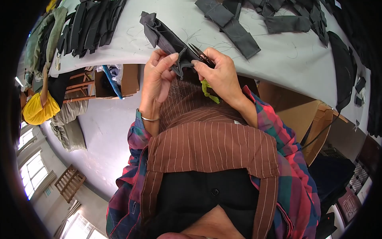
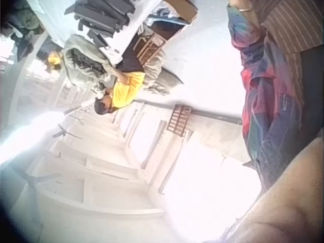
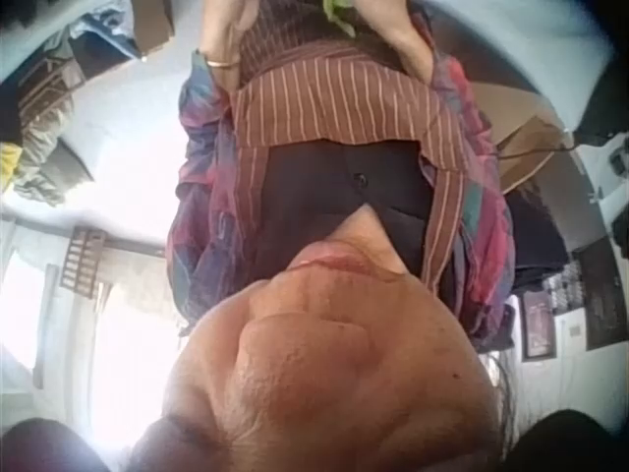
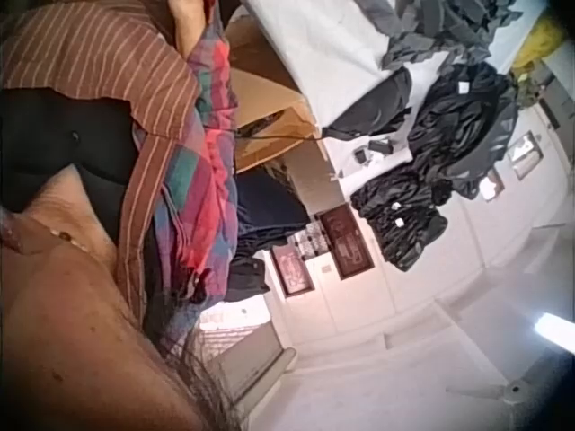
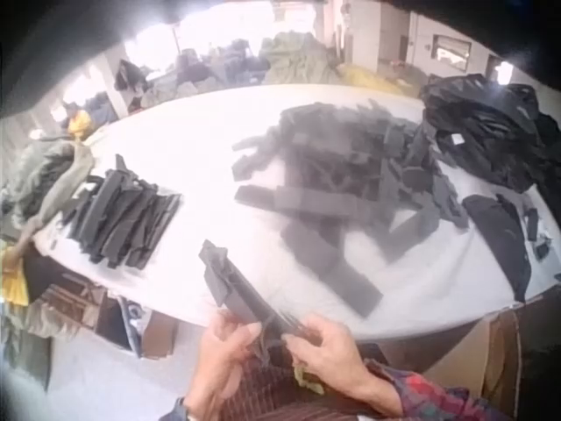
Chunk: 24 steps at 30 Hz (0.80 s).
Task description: Trimming excess material and loose threads from black fabric components using small scissors.
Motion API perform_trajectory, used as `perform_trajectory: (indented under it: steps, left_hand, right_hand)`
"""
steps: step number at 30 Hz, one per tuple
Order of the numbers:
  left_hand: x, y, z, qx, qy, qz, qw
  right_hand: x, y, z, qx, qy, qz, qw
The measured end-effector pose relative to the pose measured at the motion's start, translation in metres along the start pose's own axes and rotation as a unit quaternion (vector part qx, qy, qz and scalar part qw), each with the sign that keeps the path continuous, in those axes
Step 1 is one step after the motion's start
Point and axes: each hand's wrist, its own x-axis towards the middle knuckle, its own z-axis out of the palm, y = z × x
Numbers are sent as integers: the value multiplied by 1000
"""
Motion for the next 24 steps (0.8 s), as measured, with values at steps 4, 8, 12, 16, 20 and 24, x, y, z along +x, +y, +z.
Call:
perform_trajectory:
  steps: [4,8,12,16,20,24]
  left_hand:
    - [-1,0,2,-34,11,35,999]
    - [-4,5,-1,-26,-21,43,999]
    - [-13,4,2,-163,-117,20,980]
    - [-15,5,7,-62,-82,61,993]
    - [-12,8,13,-30,-47,112,992]
    - [-11,9,4,14,-18,140,990]
  right_hand:
    - [1,-1,-2,-7,2,9,1000]
    - [4,-7,-4,-55,24,-8,998]
    - [8,-11,-4,-92,59,-58,992]
    - [11,-13,-7,-137,59,-91,985]
    - [9,-19,-11,-169,35,-108,979]
    - [8,-32,-24,-241,61,-265,932]
